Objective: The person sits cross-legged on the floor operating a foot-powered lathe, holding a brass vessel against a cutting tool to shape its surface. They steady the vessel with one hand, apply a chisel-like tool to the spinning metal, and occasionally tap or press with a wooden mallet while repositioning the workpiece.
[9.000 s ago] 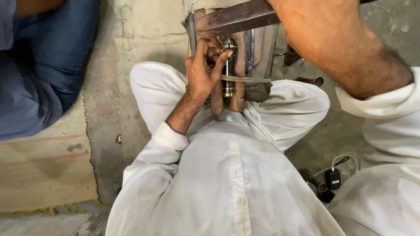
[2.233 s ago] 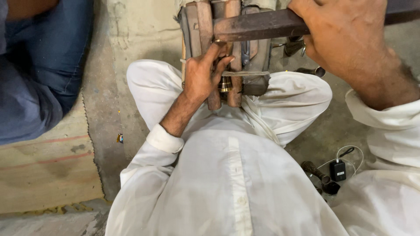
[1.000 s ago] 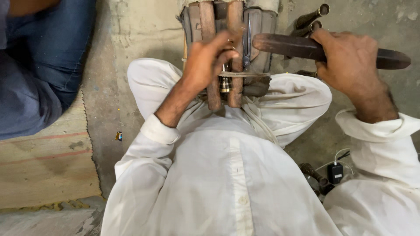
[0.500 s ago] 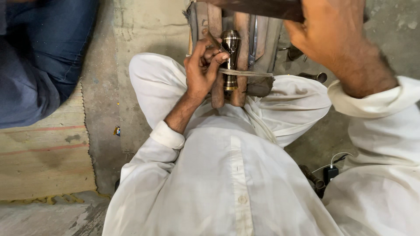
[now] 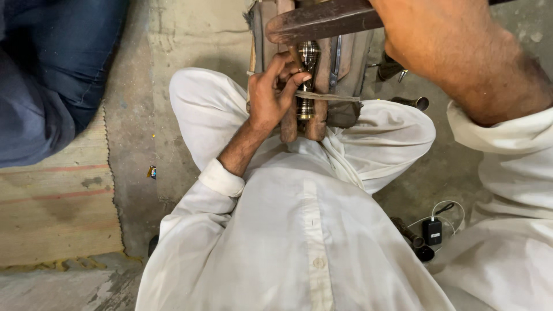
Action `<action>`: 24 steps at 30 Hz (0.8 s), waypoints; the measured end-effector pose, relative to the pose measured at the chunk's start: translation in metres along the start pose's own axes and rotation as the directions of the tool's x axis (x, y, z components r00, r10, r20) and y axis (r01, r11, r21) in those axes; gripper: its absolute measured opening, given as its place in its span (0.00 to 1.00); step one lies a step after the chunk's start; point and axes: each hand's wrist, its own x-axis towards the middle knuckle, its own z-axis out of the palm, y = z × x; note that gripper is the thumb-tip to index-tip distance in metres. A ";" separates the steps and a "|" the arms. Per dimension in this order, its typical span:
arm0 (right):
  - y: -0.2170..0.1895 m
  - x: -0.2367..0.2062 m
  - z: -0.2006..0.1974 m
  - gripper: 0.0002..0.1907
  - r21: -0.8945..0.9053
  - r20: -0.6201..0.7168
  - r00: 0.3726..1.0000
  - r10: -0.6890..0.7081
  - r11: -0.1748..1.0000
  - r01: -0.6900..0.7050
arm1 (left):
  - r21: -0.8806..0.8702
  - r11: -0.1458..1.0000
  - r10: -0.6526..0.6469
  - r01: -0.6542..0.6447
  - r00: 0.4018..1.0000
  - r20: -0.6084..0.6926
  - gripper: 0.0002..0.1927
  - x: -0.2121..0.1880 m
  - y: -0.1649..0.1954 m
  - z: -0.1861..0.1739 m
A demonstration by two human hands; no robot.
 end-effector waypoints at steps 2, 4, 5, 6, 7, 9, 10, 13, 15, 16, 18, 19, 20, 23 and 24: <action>0.001 -0.003 -0.001 0.16 -0.006 0.011 1.000 0.021 1.000 -0.021 | 0.024 0.999 0.046 -0.047 0.999 0.014 0.20 0.000 -0.003 0.002; 0.001 -0.007 -0.002 0.16 -0.020 0.032 0.999 0.042 0.999 -0.041 | 0.102 0.994 0.041 -0.042 0.999 0.018 0.20 0.000 -0.008 0.004; -0.001 -0.010 -0.003 0.16 -0.032 0.044 0.998 0.050 0.998 -0.049 | 0.074 0.996 0.040 -0.042 0.999 0.031 0.20 -0.002 -0.010 0.004; -0.001 -0.010 -0.004 0.16 -0.048 0.040 0.998 0.043 0.998 -0.041 | 0.051 0.998 0.040 -0.042 0.998 0.042 0.20 -0.003 -0.012 0.003; -0.003 -0.012 -0.004 0.16 -0.071 0.036 0.998 0.053 0.996 -0.050 | 0.028 0.998 0.048 -0.050 0.997 0.059 0.20 -0.003 -0.015 0.001; -0.003 -0.018 -0.007 0.20 -0.093 0.022 0.999 0.048 0.995 -0.045 | -0.085 0.992 0.085 -0.089 0.995 -0.050 0.14 0.001 -0.019 -0.001; -0.001 -0.021 -0.009 0.21 -0.077 0.016 0.998 0.054 0.996 -0.052 | -0.140 0.984 0.098 -0.112 0.990 -0.107 0.11 0.006 -0.020 -0.003; 0.001 -0.031 -0.007 0.22 0.068 0.008 0.996 0.090 0.994 -0.090 | -0.093 0.995 0.027 -0.025 0.999 0.029 0.14 0.019 -0.021 -0.014; 0.003 -0.037 0.000 0.21 0.192 0.050 0.986 0.158 0.967 -0.165 | -0.124 0.977 0.191 -0.171 0.966 0.177 0.16 0.024 -0.013 -0.019; 0.003 -0.041 0.005 0.19 0.250 0.103 0.973 0.205 0.942 -0.225 | -0.145 0.960 0.271 -0.241 0.930 0.249 0.17 0.028 -0.007 -0.023; 0.002 -0.052 0.017 0.18 0.300 0.081 0.968 0.239 0.920 -0.252 | -0.066 0.963 0.270 -0.263 0.906 0.325 0.20 0.032 0.003 -0.030; 0.001 -0.058 0.024 0.18 0.295 0.002 0.974 0.226 0.931 -0.216 | -0.028 0.961 0.265 -0.274 0.893 0.365 0.22 0.033 0.007 -0.031; -0.001 -0.063 0.031 0.19 0.287 -0.074 0.974 0.214 0.940 -0.185 | -0.017 0.963 0.256 -0.271 0.888 0.383 0.21 0.035 0.010 -0.031; -0.002 -0.075 0.043 0.16 0.411 -0.273 0.931 0.244 0.904 -0.117 | -0.024 0.962 0.257 -0.273 0.871 0.418 0.18 0.040 0.013 -0.032; -0.002 -0.077 0.044 0.15 0.409 -0.307 0.921 0.239 0.907 -0.099 | -0.051 0.957 0.279 -0.285 0.865 0.418 0.18 0.040 0.012 -0.031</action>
